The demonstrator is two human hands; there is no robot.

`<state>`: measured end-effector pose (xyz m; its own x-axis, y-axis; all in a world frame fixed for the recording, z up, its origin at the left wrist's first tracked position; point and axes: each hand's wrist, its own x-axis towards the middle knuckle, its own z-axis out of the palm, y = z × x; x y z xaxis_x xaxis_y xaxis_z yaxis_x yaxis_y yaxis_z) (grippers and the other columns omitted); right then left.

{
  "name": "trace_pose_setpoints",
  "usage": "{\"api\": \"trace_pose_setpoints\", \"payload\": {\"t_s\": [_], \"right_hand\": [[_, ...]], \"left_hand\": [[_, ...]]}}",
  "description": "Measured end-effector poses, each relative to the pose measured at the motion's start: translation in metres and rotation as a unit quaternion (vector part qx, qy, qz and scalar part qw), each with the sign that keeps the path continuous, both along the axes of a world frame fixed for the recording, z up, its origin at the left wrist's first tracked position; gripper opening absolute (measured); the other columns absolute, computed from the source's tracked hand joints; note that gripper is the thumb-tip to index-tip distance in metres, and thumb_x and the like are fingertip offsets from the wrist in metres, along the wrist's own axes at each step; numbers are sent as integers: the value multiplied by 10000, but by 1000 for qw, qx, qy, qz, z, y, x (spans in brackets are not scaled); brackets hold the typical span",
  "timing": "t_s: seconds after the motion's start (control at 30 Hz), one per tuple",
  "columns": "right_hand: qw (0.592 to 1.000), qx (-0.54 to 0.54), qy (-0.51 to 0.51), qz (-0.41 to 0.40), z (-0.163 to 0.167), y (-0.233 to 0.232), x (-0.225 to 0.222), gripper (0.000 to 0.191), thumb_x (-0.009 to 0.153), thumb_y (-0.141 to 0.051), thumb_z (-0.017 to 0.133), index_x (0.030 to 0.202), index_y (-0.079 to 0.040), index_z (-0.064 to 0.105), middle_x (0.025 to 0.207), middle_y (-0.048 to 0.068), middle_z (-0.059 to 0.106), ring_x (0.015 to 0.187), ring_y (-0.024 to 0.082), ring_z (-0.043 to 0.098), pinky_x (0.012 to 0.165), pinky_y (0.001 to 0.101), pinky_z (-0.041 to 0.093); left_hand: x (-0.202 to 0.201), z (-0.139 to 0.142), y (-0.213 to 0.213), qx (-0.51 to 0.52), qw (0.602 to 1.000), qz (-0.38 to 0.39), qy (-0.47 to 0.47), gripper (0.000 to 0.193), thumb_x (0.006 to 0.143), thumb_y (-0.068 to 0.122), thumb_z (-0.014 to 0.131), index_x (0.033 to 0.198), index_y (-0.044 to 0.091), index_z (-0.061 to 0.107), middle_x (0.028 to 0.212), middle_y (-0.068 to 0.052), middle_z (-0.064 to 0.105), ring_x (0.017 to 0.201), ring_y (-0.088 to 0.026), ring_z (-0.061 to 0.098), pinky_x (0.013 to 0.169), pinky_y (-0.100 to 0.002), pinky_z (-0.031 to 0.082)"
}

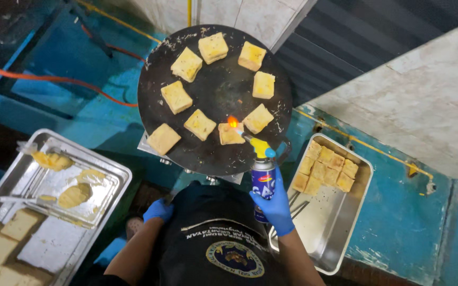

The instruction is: The person uses a gas blowtorch to sear cubes of tofu arranged on a round griddle, moving the flame over each piece. They use tongs to flip and reposition the tofu cubes, then transfer the seared pieces with tongs into a metal tray alongside the griddle.

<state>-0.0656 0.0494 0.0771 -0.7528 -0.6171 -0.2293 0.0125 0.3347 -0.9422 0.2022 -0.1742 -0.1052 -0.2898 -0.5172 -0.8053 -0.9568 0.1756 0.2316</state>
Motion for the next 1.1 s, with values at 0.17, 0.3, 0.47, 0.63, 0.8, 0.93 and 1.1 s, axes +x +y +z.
{"api": "trace_pose_setpoints", "payload": {"t_s": [0.17, 0.3, 0.47, 0.63, 0.8, 0.93, 1.1], "right_hand": [[996, -21, 1, 83, -7, 11, -1, 1027, 756, -47, 822, 1602, -31, 240, 1330, 141, 617, 1093, 194, 657, 938, 326, 550], [996, 48, -12, 78, -4, 23, -14, 1072, 708, -80, 846, 1594, -54, 244, 1244, 146, 670, 1018, 193, 697, 878, 325, 579], [981, 148, 75, 104, 17, 42, -42, 1094, 682, -140, 873, 1593, -100, 269, 1248, 118, 682, 1007, 179, 723, 856, 322, 591], [974, 140, 79, 159, 12, 45, -60, 1104, 695, -153, 864, 1608, -116, 243, 1277, 120, 671, 1032, 192, 719, 880, 330, 582], [981, 25, 0, 194, -2, 42, -67, 1072, 746, -114, 835, 1612, -57, 206, 1336, 141, 639, 1091, 189, 688, 931, 325, 561], [982, -4, -29, 189, -12, 37, -82, 1091, 755, -94, 826, 1622, -47, 167, 1318, 141, 634, 1085, 180, 666, 947, 322, 541], [990, 12, -17, 140, -29, 25, -121, 1082, 718, -70, 847, 1609, -46, 233, 1222, 132, 636, 1013, 177, 682, 881, 334, 577]], "left_hand": [[1, -1, 13, -7, 998, 64, -22, 575, 879, 540, 606, 1359, 227, 650, 1410, -117, 641, 1304, -343, 609, 1078, -511, 469], [-3, 3, 26, -37, 995, 84, -26, 611, 882, 541, 602, 1419, 249, 592, 1424, -118, 625, 1301, -348, 605, 1072, -516, 464], [-9, 8, 46, -87, 986, 141, 1, 641, 878, 542, 610, 1446, 247, 572, 1411, -138, 636, 1286, -344, 621, 1070, -480, 475], [-10, 5, 73, -129, 971, 199, -1, 627, 880, 521, 614, 1436, 234, 574, 1390, -141, 648, 1272, -351, 625, 1063, -499, 467], [-13, 5, 95, -145, 965, 218, -25, 610, 899, 502, 599, 1437, 215, 575, 1363, -137, 674, 1263, -358, 630, 1073, -540, 435], [-13, 7, 105, -167, 959, 228, -28, 694, 862, 515, 632, 1476, 206, 534, 1357, -163, 653, 1241, -368, 623, 1036, -548, 436], [-9, 8, 116, -164, 960, 220, -49, 698, 860, 510, 632, 1485, 214, 540, 1355, -151, 670, 1241, -361, 639, 1054, -555, 442]]}}
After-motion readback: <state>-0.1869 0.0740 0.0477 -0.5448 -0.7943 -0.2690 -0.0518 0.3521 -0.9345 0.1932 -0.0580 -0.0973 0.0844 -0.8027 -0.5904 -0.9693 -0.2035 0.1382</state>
